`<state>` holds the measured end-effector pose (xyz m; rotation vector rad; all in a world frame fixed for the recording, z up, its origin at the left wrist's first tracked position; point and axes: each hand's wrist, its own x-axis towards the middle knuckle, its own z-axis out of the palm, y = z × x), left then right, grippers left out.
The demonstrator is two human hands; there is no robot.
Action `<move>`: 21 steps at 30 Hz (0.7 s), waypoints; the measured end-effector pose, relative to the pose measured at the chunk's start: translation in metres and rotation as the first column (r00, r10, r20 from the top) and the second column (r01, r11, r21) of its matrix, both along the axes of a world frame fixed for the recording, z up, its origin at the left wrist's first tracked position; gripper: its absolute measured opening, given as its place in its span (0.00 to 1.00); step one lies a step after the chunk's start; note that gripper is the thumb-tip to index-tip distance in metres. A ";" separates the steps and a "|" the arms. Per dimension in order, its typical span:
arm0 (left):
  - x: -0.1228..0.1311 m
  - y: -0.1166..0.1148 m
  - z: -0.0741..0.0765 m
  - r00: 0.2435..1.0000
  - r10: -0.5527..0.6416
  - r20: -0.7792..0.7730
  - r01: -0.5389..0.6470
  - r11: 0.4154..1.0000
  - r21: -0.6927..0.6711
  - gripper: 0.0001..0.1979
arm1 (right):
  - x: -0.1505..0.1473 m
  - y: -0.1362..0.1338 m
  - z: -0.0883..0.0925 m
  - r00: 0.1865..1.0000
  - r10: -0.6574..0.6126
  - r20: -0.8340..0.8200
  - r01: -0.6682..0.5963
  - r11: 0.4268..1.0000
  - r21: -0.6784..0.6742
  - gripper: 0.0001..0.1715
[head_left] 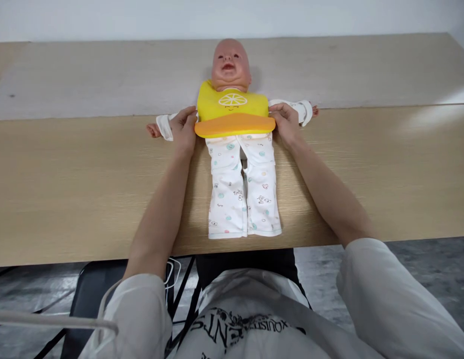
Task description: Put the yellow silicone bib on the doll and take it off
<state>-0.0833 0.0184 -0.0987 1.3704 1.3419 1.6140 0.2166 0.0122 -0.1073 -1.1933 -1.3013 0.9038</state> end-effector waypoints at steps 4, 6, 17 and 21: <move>0.000 0.001 -0.001 1.000 0.004 0.004 -0.004 1.000 0.004 0.13 | 0.001 0.001 -0.002 1.000 -0.007 0.010 0.007 1.000 -0.003 0.21; 0.000 0.002 -0.002 1.000 0.002 0.002 -0.002 1.000 0.006 0.15 | 0.003 0.003 -0.005 1.000 0.004 -0.001 -0.004 1.000 0.009 0.23; -0.001 0.003 -0.004 0.999 -0.025 0.044 0.025 1.000 -0.006 0.12 | 0.006 0.002 -0.005 1.000 0.023 0.011 -0.024 0.999 0.031 0.30; -0.003 0.004 -0.004 0.997 -0.039 0.066 0.043 0.997 -0.058 0.17 | 0.005 0.000 -0.003 1.000 0.017 0.019 -0.018 1.000 0.020 0.30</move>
